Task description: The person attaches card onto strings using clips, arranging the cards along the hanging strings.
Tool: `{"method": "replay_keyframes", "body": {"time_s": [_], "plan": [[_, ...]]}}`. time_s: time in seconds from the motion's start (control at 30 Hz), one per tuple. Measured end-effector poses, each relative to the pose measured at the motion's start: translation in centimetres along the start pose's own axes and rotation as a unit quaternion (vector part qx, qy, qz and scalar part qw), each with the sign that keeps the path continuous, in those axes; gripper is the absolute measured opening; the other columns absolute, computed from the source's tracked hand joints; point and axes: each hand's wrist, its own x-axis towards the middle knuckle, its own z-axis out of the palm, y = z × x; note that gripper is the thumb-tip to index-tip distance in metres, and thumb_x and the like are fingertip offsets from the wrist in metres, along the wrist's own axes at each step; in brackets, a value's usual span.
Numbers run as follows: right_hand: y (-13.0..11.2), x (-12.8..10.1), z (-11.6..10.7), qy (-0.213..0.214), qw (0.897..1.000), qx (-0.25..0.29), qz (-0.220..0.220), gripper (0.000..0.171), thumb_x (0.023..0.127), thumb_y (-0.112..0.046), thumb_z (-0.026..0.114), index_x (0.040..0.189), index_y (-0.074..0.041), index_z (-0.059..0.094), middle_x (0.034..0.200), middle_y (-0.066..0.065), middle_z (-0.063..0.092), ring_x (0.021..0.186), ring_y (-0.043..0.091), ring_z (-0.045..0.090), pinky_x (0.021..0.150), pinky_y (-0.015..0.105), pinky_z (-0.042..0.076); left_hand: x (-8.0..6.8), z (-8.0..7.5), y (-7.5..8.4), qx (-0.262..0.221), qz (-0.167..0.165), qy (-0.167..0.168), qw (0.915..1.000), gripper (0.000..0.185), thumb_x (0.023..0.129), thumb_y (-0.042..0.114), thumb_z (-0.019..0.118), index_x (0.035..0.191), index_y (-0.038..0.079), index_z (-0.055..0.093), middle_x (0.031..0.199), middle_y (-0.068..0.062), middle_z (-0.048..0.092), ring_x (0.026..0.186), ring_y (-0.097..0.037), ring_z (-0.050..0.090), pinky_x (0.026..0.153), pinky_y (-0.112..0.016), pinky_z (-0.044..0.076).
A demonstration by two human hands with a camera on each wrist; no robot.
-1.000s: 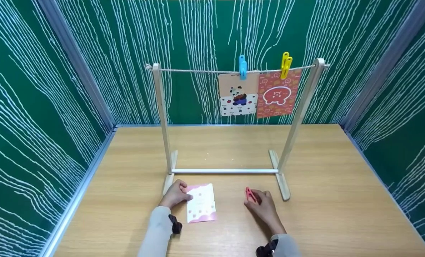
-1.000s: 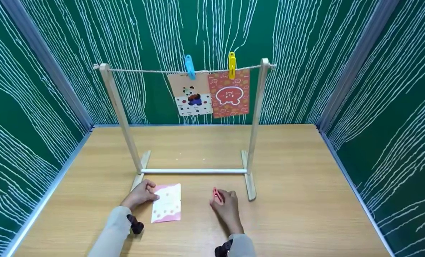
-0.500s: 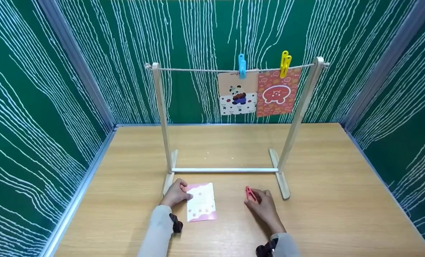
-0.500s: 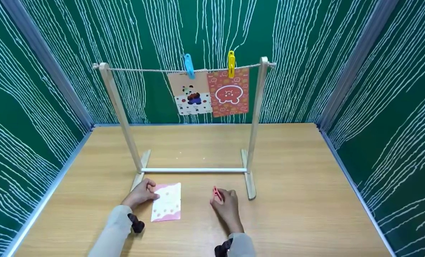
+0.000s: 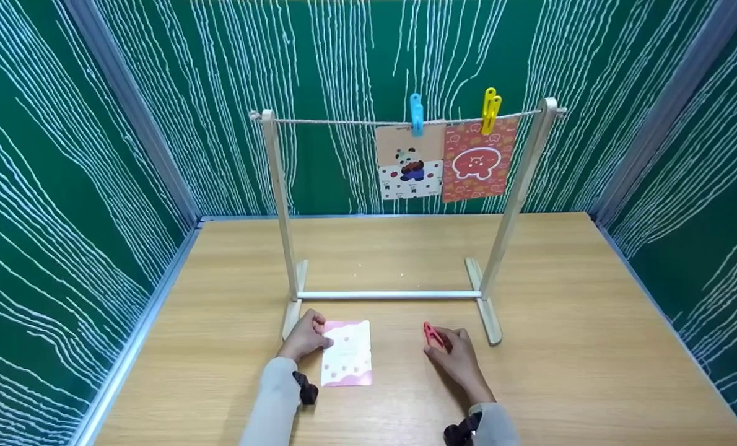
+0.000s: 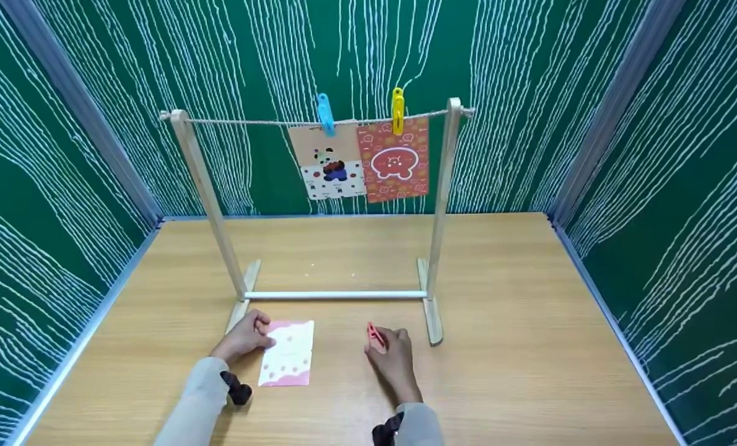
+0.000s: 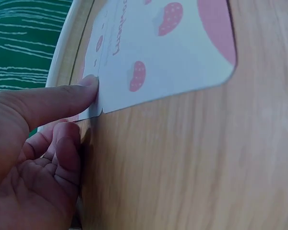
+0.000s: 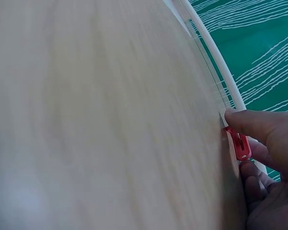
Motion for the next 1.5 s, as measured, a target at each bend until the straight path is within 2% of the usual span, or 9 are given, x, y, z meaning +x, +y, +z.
{"method": "replay_keyframes", "body": {"time_s": [0.17,0.37,0.53,0.63,0.73,0.83,1.03,1.33,1.5], "plan": [[-0.06,0.04,0.07,0.001,1.0,-0.001,0.004,0.05,0.08,-0.017,0.076,0.123,0.002,0.061,0.104,0.016,0.05,0.088,0.023,0.049,0.079,0.031,0.039,0.05,-0.04,-0.13,-0.034,0.003,-0.014,0.9993,0.045,0.071,-0.013,0.071,0.104,-0.003,0.042,0.079,-0.002,0.039,0.073,-0.014,0.039,0.059,-0.02,0.037],[-0.17,0.07,0.04,-0.002,1.0,0.001,0.005,0.048,0.08,-0.017,0.075,0.122,0.001,0.062,0.104,0.015,0.05,0.088,0.023,0.049,0.078,0.031,0.038,0.17,-0.18,-0.31,-0.05,-0.003,-0.017,0.9986,0.047,0.069,-0.014,0.072,0.104,-0.001,0.042,0.084,-0.003,0.04,0.077,-0.015,0.04,0.061,-0.021,0.038],[-0.15,-0.01,-0.06,0.001,1.0,0.0,-0.019,0.046,0.079,-0.017,0.076,0.119,0.002,0.063,0.099,0.014,0.05,0.084,0.02,0.046,0.076,0.03,0.037,0.15,-0.07,-0.65,-0.108,0.015,-0.015,0.9939,0.046,0.065,-0.023,0.065,0.097,-0.002,0.039,0.082,-0.004,0.042,0.074,-0.015,0.041,0.059,-0.019,0.039],[-0.06,-0.07,-0.09,0.003,1.0,-0.005,-0.029,0.045,0.078,-0.017,0.077,0.117,0.001,0.064,0.098,0.013,0.05,0.083,0.019,0.045,0.076,0.03,0.037,0.02,0.01,-0.66,-0.132,0.022,-0.018,0.9908,0.045,0.065,-0.024,0.063,0.098,-0.005,0.039,0.079,-0.003,0.04,0.073,-0.013,0.04,0.058,-0.016,0.038],[0.02,-0.09,-0.1,0.004,1.0,-0.005,-0.028,0.044,0.078,-0.016,0.077,0.117,0.001,0.064,0.098,0.012,0.05,0.084,0.019,0.046,0.076,0.03,0.038,-0.08,0.01,-0.42,-0.108,0.008,-0.019,0.9939,0.048,0.068,-0.017,0.07,0.106,-0.006,0.043,0.08,-0.001,0.039,0.073,-0.012,0.039,0.058,-0.016,0.036],[0.04,-0.07,-0.11,0.003,1.0,-0.001,-0.024,0.044,0.078,-0.016,0.077,0.117,0.001,0.064,0.099,0.013,0.05,0.085,0.019,0.047,0.077,0.03,0.039,-0.09,0.02,-0.14,-0.06,-0.007,-0.018,0.998,0.051,0.07,-0.009,0.076,0.112,-0.005,0.047,0.081,-0.001,0.039,0.074,-0.013,0.04,0.061,-0.019,0.036],[-0.03,-0.07,-0.2,0.0,1.0,0.002,-0.011,0.045,0.078,-0.017,0.077,0.118,0.001,0.064,0.101,0.013,0.051,0.086,0.02,0.048,0.079,0.031,0.039,-0.07,0.28,0.14,0.006,-0.009,-0.013,0.9999,0.048,0.07,-0.005,0.079,0.109,-0.001,0.051,0.083,-0.003,0.044,0.076,-0.016,0.043,0.066,-0.024,0.037],[-0.07,-0.04,-0.19,-0.002,1.0,0.007,0.001,0.046,0.079,-0.017,0.076,0.12,0.0,0.063,0.104,0.014,0.051,0.089,0.022,0.05,0.08,0.032,0.04,-0.15,0.37,0.21,0.023,0.006,-0.015,0.9996,0.048,0.069,-0.006,0.078,0.103,0.001,0.046,0.084,-0.004,0.042,0.078,-0.017,0.042,0.068,-0.025,0.036],[-0.05,-0.21,-0.3,0.008,1.0,0.015,-0.004,0.041,0.078,-0.014,0.076,0.115,0.001,0.065,0.1,0.013,0.053,0.087,0.02,0.052,0.078,0.029,0.042,-0.17,0.37,-0.01,0.013,0.016,-0.02,0.9996,0.049,0.067,-0.008,0.078,0.1,0.001,0.043,0.085,-0.004,0.04,0.079,-0.017,0.04,0.07,-0.026,0.035]]}}
